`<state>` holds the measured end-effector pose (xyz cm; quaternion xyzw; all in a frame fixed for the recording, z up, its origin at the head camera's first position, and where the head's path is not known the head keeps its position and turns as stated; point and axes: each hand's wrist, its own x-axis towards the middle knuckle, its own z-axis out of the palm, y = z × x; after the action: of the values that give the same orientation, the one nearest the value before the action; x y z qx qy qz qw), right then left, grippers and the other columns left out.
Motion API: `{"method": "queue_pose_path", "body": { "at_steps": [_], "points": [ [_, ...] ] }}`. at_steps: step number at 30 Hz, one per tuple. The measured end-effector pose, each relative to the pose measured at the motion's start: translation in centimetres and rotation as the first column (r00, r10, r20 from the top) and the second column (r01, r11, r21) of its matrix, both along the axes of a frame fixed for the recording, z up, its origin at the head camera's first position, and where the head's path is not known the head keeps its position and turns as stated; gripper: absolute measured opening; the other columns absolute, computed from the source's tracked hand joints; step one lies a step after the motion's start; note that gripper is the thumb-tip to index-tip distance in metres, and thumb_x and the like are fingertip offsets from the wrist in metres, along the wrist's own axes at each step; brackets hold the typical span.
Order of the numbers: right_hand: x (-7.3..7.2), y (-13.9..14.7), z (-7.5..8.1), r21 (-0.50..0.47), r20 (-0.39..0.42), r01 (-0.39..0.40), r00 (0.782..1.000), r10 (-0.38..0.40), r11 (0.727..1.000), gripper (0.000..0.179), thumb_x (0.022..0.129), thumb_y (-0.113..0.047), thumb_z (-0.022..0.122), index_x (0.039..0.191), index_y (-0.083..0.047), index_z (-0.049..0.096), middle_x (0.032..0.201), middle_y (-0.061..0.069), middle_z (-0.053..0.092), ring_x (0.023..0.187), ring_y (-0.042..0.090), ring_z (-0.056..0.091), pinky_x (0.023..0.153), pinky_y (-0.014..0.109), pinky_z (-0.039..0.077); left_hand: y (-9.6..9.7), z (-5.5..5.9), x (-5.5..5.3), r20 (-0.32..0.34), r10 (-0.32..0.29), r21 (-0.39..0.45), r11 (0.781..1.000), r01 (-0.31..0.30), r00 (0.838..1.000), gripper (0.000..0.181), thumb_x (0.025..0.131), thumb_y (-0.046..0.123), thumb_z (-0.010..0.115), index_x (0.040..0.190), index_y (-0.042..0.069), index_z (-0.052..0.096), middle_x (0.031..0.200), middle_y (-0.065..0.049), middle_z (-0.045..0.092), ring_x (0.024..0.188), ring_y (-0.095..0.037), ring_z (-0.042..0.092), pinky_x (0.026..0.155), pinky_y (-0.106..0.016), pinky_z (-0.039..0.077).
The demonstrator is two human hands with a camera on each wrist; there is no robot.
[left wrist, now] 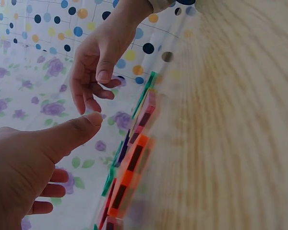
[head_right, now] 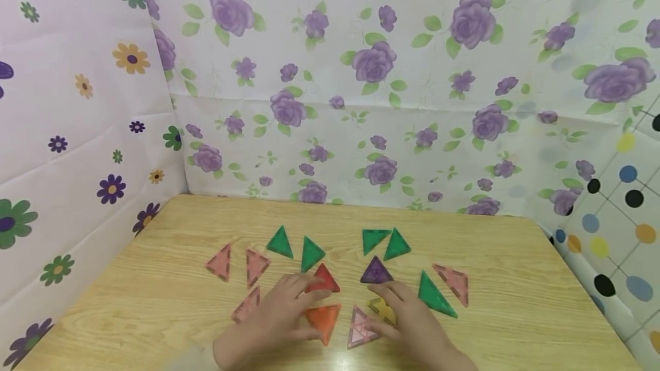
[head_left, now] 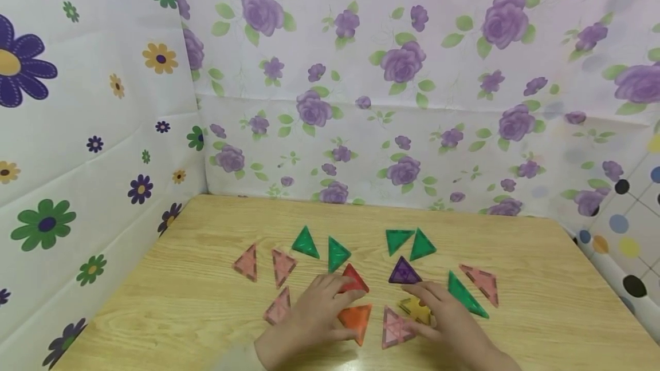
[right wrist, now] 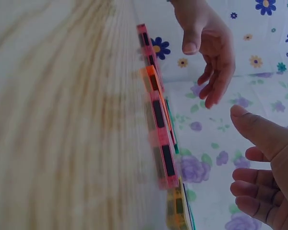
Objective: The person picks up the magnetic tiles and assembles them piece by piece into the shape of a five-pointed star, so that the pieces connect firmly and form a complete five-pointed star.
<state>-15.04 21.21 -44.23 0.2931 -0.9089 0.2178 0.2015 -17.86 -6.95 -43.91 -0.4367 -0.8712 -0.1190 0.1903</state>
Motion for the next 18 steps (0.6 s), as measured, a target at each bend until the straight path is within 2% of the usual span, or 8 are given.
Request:
{"method": "queue_pose_path", "body": {
  "at_steps": [7, 11, 14, 18],
  "points": [
    [0.5, -0.9, -0.8, 0.104, 0.097, -0.007, 0.995, -0.003, 0.995, 0.056, 0.08, -0.049, 0.071, 0.125, -0.016, 0.061, 0.119, -0.004, 0.059, 0.104, 0.017, 0.06, 0.077, 0.028, 0.056, 0.5, -1.3, 0.2, -0.013, -0.031, 0.017, 0.999, 0.031, 0.999, 0.065, 0.071, 0.055, 0.078, 0.122, 0.02, 0.061, 0.121, 0.0, 0.06, 0.113, -0.015, 0.054, 0.094, -0.035, 0.048],
    [0.5, -1.4, -1.4, 0.123, 0.129, -0.042, 0.991, 0.026, 0.992, 0.061, 0.082, -0.057, 0.065, 0.126, -0.015, 0.062, 0.12, -0.004, 0.059, 0.105, 0.018, 0.059, 0.08, 0.031, 0.056, 0.8, -1.8, 0.5, 0.01, -0.033, 0.0, 0.999, 0.033, 0.999, 0.062, 0.074, 0.057, 0.074, 0.121, 0.019, 0.061, 0.119, 0.001, 0.06, 0.113, -0.013, 0.054, 0.094, -0.033, 0.047],
    [0.6, -1.7, -1.6, 0.14, 0.188, -0.048, 0.982, 0.021, 0.989, 0.062, 0.083, -0.06, 0.062, 0.127, -0.017, 0.062, 0.121, -0.004, 0.06, 0.107, 0.018, 0.06, 0.083, 0.034, 0.055, 0.8, -2.1, 0.7, 0.039, -0.015, -0.025, 1.0, 0.016, 0.999, 0.062, 0.076, 0.059, 0.071, 0.123, 0.019, 0.061, 0.12, 0.002, 0.06, 0.113, -0.012, 0.053, 0.096, -0.032, 0.046],
    [0.5, -1.8, -2.0, 0.169, 0.238, -0.066, 0.971, 0.024, 0.983, 0.06, 0.085, -0.06, 0.06, 0.127, -0.017, 0.062, 0.122, -0.004, 0.061, 0.108, 0.018, 0.06, 0.086, 0.037, 0.054, 0.9, -2.5, 0.8, 0.03, -0.003, -0.046, 0.999, 0.004, 1.0, 0.063, 0.077, 0.061, 0.069, 0.124, 0.02, 0.061, 0.116, 0.005, 0.059, 0.11, -0.01, 0.052, 0.095, -0.03, 0.045]
  ]
}}
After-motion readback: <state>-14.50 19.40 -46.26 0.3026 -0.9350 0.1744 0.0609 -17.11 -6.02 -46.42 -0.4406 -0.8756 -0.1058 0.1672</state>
